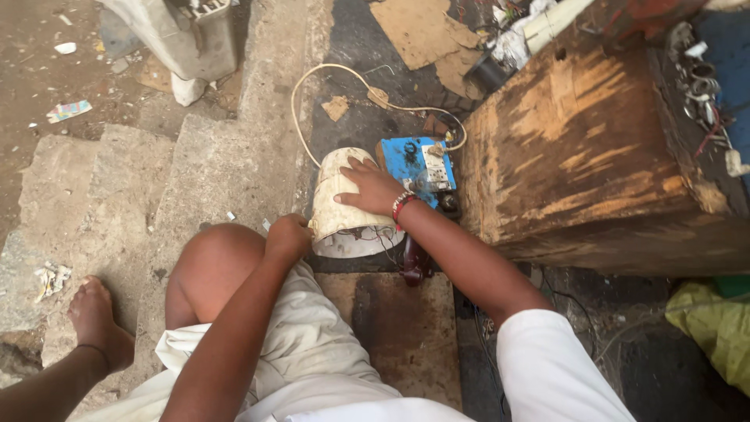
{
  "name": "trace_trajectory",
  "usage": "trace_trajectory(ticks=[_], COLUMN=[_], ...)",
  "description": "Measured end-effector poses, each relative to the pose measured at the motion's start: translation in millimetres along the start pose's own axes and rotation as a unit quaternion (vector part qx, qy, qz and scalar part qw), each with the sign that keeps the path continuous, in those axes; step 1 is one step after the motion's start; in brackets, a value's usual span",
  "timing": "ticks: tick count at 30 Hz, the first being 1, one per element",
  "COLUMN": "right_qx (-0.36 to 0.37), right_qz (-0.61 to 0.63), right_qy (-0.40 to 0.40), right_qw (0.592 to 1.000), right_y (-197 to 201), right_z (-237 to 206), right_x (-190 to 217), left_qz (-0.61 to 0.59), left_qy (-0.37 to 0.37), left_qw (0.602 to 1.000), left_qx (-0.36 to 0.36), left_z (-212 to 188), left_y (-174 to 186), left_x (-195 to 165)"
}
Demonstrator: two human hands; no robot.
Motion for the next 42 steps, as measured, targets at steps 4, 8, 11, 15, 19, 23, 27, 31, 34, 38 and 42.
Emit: trace_trajectory(ticks=[4, 8, 11, 15, 19, 23, 27, 31, 34, 38, 42], right_qx=[0.022, 0.017, 0.017, 0.028, 0.029, 0.031, 0.032, 0.033, 0.025, 0.023, 0.02], right_qz=[0.001, 0.005, -0.001, -0.023, -0.045, -0.041, -0.042, -0.049, -0.044, -0.055, -0.053], right_qy=[-0.031, -0.023, -0.022, -0.03, -0.021, -0.021, -0.028, -0.02, -0.017, -0.009, -0.02], right_qw=[0.999, 1.0, 1.0, 0.999, 0.998, 0.998, 0.998, 0.998, 0.999, 0.998, 0.998], right_y=[2.2, 3.7, 4.0, 6.2, 9.3, 10.4, 10.2, 8.2, 5.1, -0.7, -6.7], right_z=[3.0, 2.7, 1.7, 3.6, 5.2, 4.1, 4.1, 4.2, 4.3, 5.6, 6.1], right_x=[-1.6, -1.3, -0.6, 0.9, 2.0, 3.1, 3.5, 1.7, -2.1, -8.7, -14.0], left_qz=[0.026, 0.031, 0.032, 0.041, 0.048, 0.045, 0.033, 0.003, -0.008, -0.019, -0.025], left_qy=[0.007, -0.001, -0.026, -0.081, -0.13, -0.123, -0.128, -0.137, -0.151, -0.17, -0.171], left_qw=[1.0, 1.0, 0.999, 0.995, 0.987, 0.989, 0.989, 0.986, 0.984, 0.979, 0.979], left_qx=[0.007, 0.001, -0.015, -0.049, -0.078, -0.07, -0.072, -0.092, -0.092, -0.107, -0.11], left_z=[-0.4, -3.6, -6.1, -9.6, -12.6, -14.0, -14.6, -16.0, -17.3, -18.6, -20.1], left_y=[1.0, 2.4, 1.9, -1.1, -2.5, -1.3, -1.1, -2.9, -3.8, -3.9, -3.2], left_x=[-4.6, -7.3, -6.5, -4.1, -2.8, -2.3, -2.6, -1.0, 0.5, 1.2, -0.4])
Point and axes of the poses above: each hand's wrist, its own z-axis towards the middle knuckle, its own y-axis out of the back of the hand, x = y × z, the point moved 1 cm from there along z, towards the middle knuckle, and after that the axes turned 10 degrees about -x, right-handed, at the moved point
